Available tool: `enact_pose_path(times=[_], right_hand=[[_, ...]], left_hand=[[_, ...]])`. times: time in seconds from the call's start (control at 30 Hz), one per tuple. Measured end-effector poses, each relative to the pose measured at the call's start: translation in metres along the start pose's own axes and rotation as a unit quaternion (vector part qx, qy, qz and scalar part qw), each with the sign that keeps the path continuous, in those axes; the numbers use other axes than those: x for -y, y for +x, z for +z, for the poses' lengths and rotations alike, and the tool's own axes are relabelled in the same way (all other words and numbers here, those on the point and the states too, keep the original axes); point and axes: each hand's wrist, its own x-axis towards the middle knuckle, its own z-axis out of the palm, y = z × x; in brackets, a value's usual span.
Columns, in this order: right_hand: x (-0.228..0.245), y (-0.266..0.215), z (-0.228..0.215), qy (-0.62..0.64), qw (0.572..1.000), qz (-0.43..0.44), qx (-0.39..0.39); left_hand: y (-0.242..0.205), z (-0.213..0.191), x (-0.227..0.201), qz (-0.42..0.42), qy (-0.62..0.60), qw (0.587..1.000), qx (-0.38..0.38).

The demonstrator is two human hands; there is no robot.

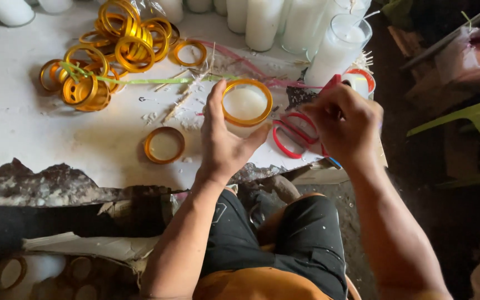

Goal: Assembling candles by fitting gold rings onto white jars and organizing them into boxes.

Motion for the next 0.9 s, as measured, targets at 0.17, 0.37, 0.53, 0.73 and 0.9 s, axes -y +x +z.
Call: enact_pose_path(times=[0.17,0.37,0.53,0.73,0.9], right_hand=[[-0.022,0.018,0.046,0.206,0.977,0.056,0.008],[0.016,0.034,0.034,0.295,0.942,-0.009,0.158],[0.056,0.021,0.033,0.238,0.965,0.007,0.111],[0.075,-0.005,0.017,0.178,0.974,0.105,0.094],[0.073,-0.027,0.013,0.122,0.985,0.109,0.049]], left_hand=[[0.010,-0.019,-0.003,0.015,-0.093,0.993,0.064],[0.037,-0.058,0.008,-0.043,-0.234,0.933,0.271],[0.033,-0.073,-0.037,0.024,0.046,0.976,0.213],[0.037,-0.065,-0.035,0.055,0.112,0.978,0.167],[0.041,-0.074,-0.022,0.055,0.057,0.973,0.216]])
